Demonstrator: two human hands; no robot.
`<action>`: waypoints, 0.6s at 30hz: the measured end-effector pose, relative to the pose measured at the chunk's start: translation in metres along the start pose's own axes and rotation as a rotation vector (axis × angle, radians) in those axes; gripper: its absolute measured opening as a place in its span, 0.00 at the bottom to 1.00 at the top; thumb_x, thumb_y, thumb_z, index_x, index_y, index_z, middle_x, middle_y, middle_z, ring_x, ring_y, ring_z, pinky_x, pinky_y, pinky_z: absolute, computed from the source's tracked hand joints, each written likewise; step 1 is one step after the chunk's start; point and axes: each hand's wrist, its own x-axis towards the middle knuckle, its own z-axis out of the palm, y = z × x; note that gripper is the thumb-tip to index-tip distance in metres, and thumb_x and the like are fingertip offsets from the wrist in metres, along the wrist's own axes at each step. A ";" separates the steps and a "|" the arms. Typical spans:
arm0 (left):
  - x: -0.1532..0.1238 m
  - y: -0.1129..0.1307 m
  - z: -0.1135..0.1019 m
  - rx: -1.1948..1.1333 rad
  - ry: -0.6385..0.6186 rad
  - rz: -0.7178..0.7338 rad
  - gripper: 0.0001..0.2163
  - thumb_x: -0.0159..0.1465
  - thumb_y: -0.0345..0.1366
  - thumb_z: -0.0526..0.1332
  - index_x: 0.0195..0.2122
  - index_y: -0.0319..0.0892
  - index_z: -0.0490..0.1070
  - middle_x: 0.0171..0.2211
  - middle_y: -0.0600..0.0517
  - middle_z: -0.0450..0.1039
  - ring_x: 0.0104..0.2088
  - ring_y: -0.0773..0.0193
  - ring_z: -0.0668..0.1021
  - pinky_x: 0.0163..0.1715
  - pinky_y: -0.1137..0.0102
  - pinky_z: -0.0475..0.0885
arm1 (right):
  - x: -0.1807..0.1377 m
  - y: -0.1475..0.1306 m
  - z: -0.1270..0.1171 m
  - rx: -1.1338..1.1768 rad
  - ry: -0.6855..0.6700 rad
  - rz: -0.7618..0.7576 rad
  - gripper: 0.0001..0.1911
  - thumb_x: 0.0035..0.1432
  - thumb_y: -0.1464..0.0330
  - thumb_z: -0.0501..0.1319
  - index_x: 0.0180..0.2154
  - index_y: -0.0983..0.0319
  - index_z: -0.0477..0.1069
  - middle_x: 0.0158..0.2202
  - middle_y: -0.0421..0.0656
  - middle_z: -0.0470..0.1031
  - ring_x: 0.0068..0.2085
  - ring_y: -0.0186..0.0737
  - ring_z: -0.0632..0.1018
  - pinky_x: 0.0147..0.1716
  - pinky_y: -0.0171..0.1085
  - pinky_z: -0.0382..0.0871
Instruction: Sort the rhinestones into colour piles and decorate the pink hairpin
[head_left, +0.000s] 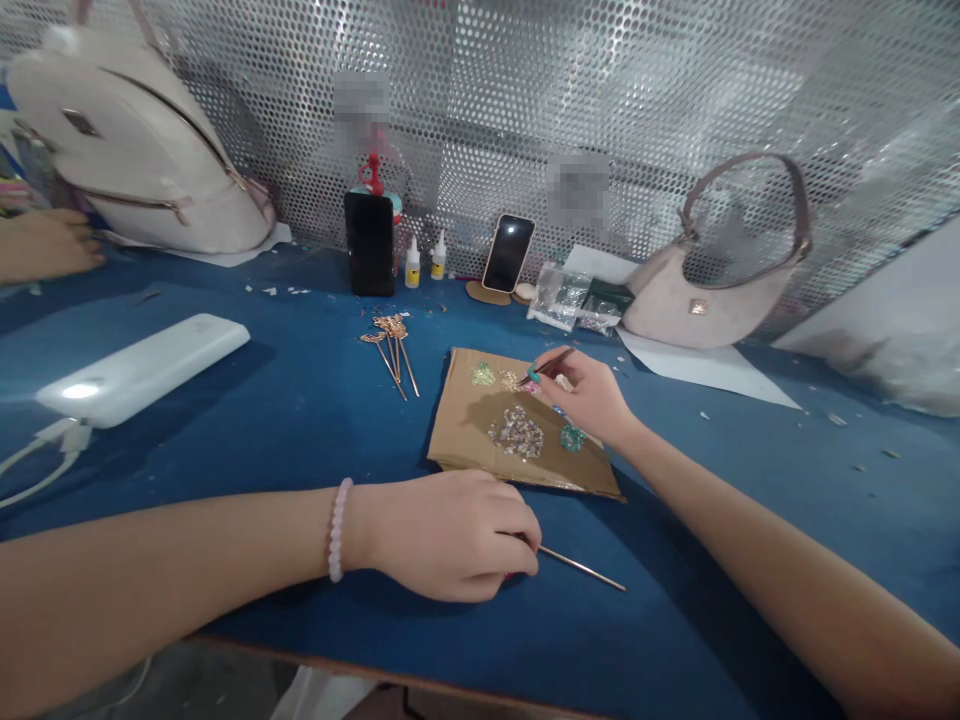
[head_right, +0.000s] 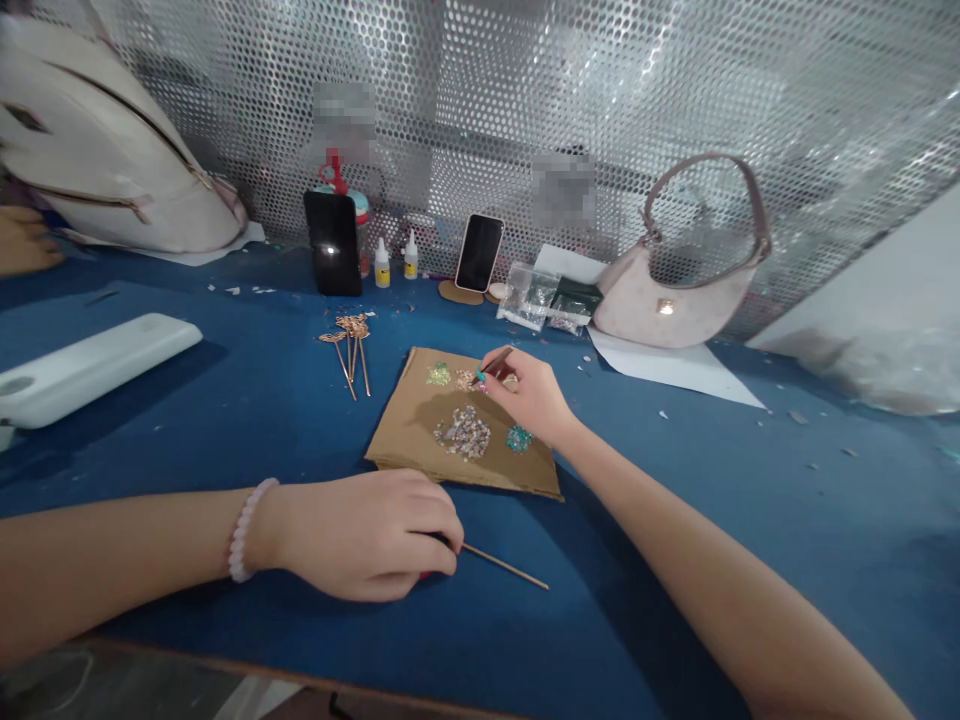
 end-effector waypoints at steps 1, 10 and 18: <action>0.000 0.000 0.000 -0.002 0.003 0.000 0.08 0.62 0.26 0.55 0.39 0.37 0.72 0.41 0.47 0.74 0.39 0.60 0.75 0.40 0.67 0.70 | 0.000 0.000 0.000 -0.015 -0.010 -0.004 0.03 0.52 0.70 0.57 0.32 0.61 0.68 0.32 0.42 0.74 0.32 0.37 0.75 0.32 0.38 0.68; -0.001 -0.001 0.000 -0.014 0.004 -0.001 0.08 0.62 0.26 0.54 0.39 0.38 0.71 0.41 0.47 0.74 0.39 0.60 0.75 0.41 0.67 0.70 | -0.002 0.000 -0.008 -0.144 -0.057 -0.021 0.02 0.53 0.70 0.56 0.30 0.61 0.67 0.31 0.42 0.75 0.29 0.37 0.74 0.30 0.38 0.67; -0.001 0.000 0.000 -0.015 -0.002 -0.001 0.08 0.62 0.26 0.54 0.39 0.37 0.71 0.41 0.47 0.74 0.39 0.60 0.75 0.41 0.66 0.70 | 0.000 -0.002 -0.006 -0.145 -0.082 -0.016 0.03 0.53 0.70 0.56 0.31 0.60 0.68 0.32 0.43 0.76 0.32 0.39 0.76 0.31 0.38 0.69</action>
